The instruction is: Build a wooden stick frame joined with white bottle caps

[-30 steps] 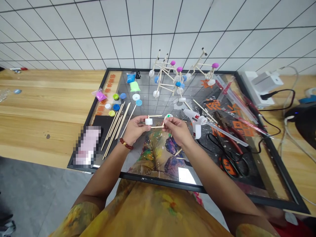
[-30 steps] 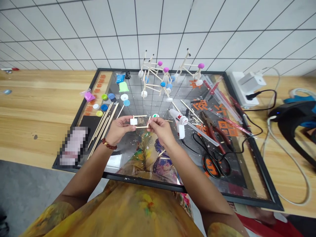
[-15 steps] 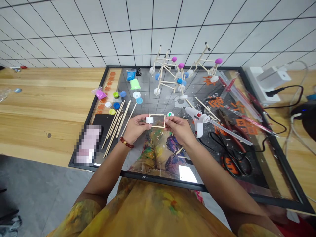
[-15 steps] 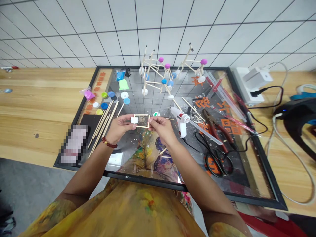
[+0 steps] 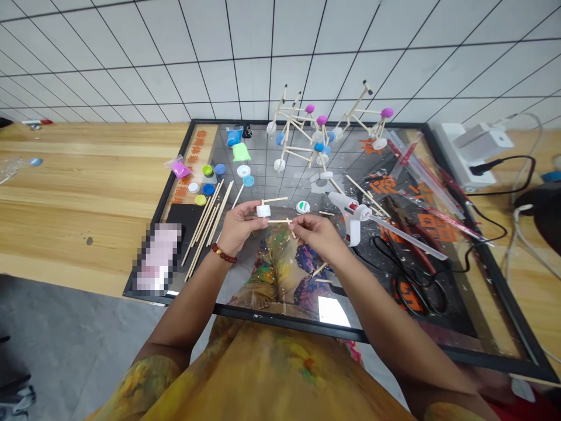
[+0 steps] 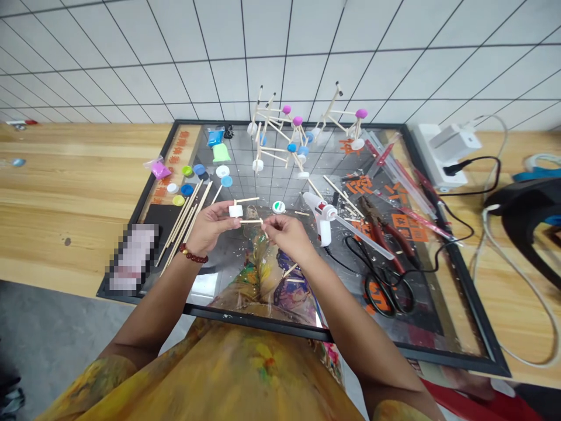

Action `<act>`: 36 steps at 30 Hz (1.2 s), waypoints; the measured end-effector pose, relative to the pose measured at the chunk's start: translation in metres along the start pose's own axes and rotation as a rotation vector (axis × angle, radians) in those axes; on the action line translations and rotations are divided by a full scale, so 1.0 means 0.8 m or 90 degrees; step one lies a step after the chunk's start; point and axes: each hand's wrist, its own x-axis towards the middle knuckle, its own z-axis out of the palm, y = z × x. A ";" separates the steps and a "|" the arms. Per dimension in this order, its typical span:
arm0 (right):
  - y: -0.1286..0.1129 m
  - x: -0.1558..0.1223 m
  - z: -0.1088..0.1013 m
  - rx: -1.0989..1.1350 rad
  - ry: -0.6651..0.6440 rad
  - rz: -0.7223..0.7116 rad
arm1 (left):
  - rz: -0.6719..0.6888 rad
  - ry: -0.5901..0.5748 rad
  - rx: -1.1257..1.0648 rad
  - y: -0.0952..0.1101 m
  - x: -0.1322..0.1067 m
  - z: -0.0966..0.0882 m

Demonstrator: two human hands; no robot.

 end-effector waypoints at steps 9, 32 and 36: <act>-0.003 -0.012 0.014 0.032 0.002 -0.100 | -0.066 -0.030 -0.085 -0.002 -0.009 0.012; 0.017 -0.016 -0.007 -0.578 0.037 -0.285 | -0.045 -0.046 -0.070 -0.003 -0.001 0.009; 0.010 -0.014 -0.005 -0.599 0.029 -0.286 | -0.083 -0.100 -0.161 0.003 0.001 0.004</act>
